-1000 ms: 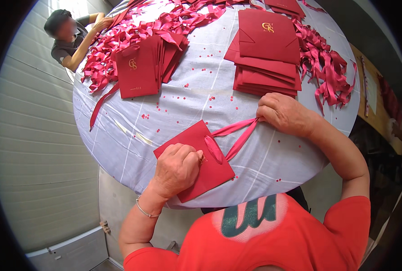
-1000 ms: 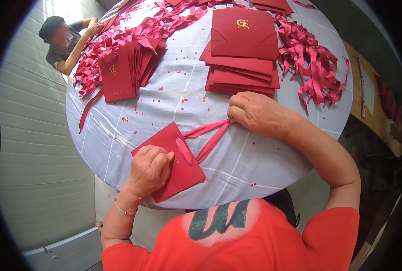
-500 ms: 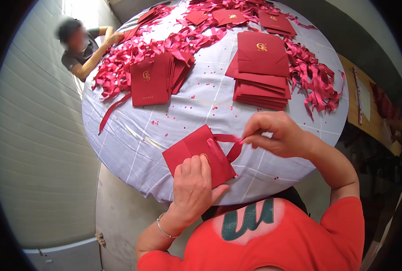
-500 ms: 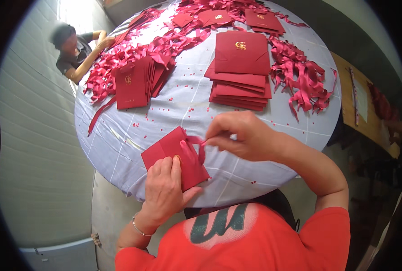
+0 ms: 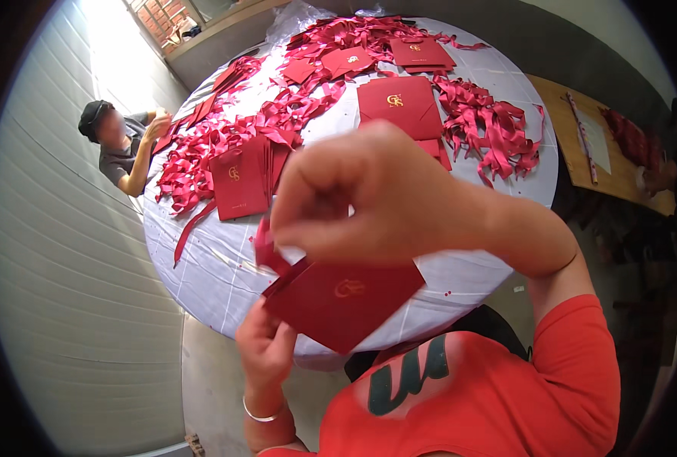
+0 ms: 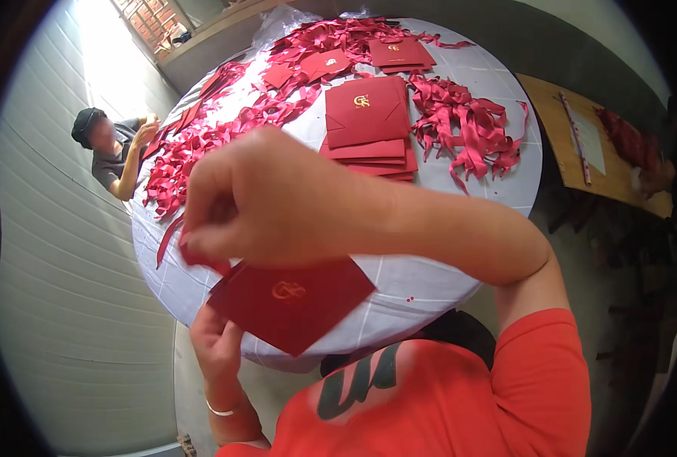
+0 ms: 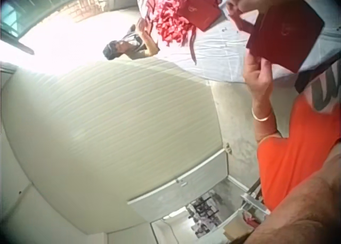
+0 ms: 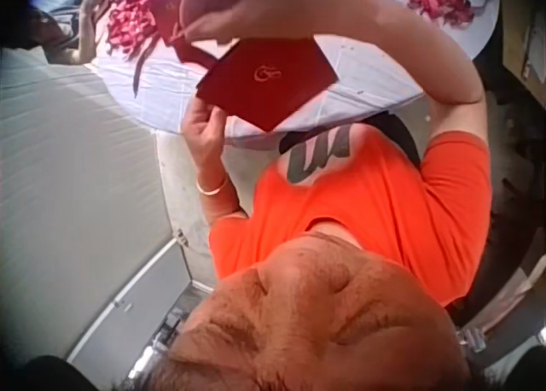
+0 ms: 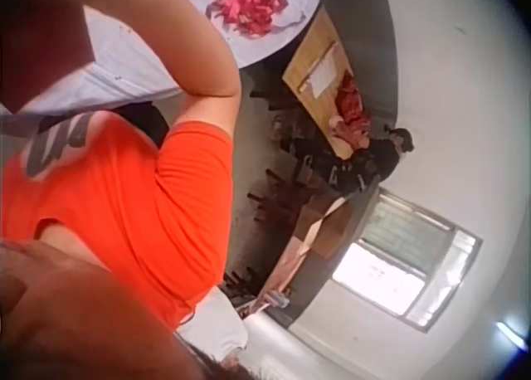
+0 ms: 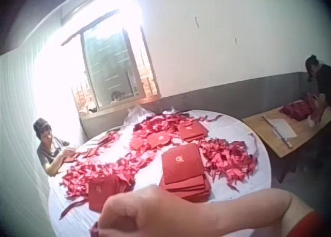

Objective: The person attaches ribbon handles to red gift bags by inserting the ribbon ends through the slots of each bag by hand.

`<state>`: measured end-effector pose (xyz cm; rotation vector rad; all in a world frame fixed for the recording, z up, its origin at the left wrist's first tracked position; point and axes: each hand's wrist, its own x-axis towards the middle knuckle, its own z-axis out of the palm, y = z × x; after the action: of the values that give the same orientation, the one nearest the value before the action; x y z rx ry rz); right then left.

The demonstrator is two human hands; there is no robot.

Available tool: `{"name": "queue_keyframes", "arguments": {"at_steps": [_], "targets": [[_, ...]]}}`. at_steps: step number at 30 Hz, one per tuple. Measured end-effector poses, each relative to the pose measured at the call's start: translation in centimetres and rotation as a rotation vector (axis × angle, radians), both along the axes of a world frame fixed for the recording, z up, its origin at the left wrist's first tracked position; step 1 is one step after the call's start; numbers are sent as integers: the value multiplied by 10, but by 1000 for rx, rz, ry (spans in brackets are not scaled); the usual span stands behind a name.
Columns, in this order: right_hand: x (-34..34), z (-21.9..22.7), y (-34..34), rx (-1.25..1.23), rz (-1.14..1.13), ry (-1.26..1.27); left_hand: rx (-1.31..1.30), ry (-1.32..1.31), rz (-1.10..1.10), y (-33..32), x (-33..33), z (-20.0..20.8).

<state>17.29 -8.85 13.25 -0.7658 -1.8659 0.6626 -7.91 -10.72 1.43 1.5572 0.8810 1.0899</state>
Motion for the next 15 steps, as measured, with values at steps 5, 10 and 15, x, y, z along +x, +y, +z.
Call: {"name": "queue_keyframes", "arguments": {"at_steps": [5, 10, 15], "targets": [[45, -69, 77, -68, -381, -326, -328, 204, -122, 43, 19, -28], [134, -98, 38, -188, -606, -152, 171, 763, 208, 34, -11, -38], [234, -133, -17, -210, -936, -343, 219, 741, 57, 47, 7, -17]]}}
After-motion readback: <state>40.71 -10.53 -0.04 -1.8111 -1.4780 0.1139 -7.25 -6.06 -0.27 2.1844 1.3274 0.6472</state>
